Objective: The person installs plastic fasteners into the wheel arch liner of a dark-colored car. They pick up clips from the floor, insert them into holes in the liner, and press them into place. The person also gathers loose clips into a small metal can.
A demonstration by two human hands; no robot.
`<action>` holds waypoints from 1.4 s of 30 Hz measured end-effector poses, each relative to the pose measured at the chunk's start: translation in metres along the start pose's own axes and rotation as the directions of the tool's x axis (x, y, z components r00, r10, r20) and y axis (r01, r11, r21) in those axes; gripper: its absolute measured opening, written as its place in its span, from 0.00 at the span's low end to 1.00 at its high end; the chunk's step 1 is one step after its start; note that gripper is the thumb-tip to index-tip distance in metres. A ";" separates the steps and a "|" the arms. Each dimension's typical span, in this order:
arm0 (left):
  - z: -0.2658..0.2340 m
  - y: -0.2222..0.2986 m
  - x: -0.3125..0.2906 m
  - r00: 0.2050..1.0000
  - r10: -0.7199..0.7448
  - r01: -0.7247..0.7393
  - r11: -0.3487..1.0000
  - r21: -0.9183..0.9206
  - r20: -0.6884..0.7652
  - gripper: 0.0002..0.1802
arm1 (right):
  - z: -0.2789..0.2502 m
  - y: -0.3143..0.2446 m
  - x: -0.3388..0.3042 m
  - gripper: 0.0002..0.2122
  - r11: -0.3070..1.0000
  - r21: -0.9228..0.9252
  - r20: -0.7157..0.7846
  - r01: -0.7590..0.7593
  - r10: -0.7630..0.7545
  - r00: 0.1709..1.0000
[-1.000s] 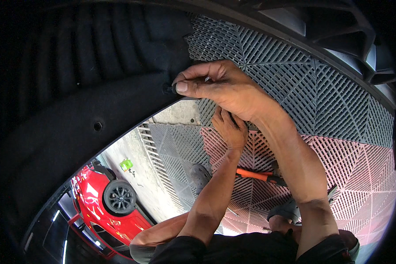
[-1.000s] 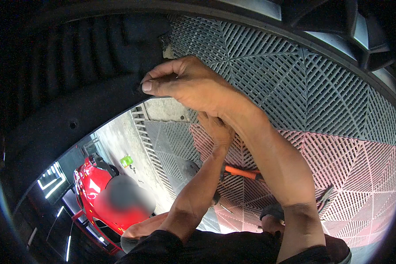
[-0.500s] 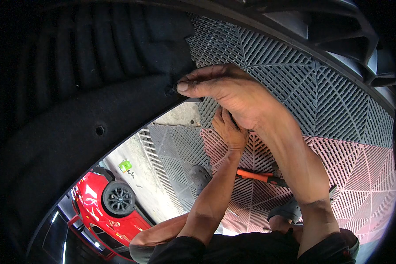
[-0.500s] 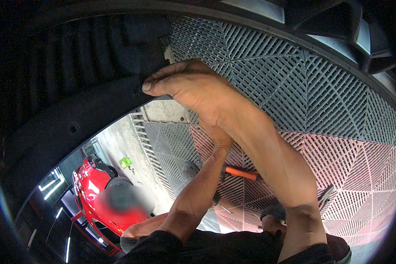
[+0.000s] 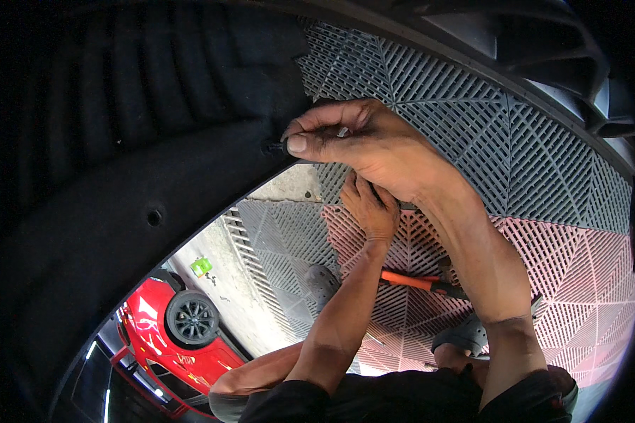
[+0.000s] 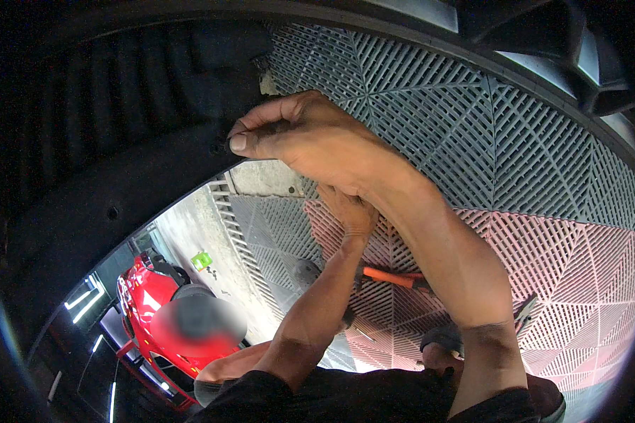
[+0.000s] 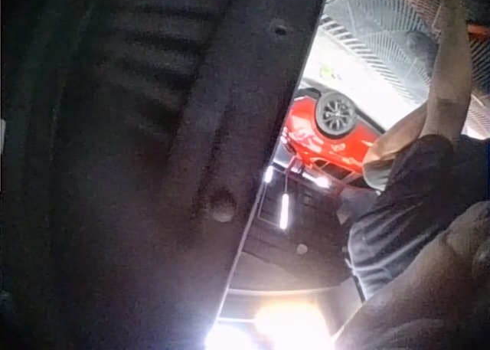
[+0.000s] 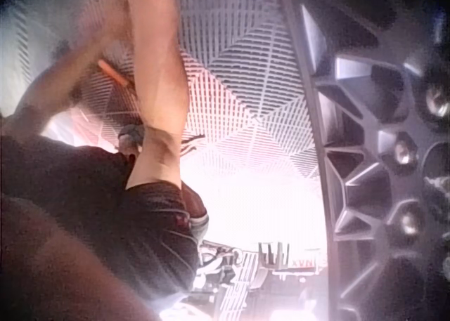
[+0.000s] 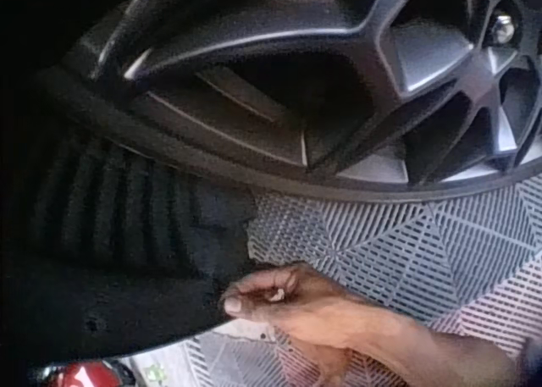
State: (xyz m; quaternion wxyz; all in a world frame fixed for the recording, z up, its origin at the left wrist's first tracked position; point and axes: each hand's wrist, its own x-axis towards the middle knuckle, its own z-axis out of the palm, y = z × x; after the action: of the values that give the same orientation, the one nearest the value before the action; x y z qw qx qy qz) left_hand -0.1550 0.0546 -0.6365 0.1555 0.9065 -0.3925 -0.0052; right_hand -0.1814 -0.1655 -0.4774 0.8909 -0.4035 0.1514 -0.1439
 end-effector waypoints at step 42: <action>0.013 -0.005 -0.002 0.994 -0.106 0.092 0.953 -0.288 -0.036 0.35 | 0.002 -0.001 0.008 0.09 0.980 0.121 0.104 0.159 -0.172 0.980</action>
State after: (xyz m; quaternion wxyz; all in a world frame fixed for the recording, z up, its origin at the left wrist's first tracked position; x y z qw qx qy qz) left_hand -0.1548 0.0560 -0.6510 0.2945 0.8929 -0.3375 -0.0465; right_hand -0.1734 -0.1671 -0.4767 0.9041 -0.3718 0.0577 -0.2026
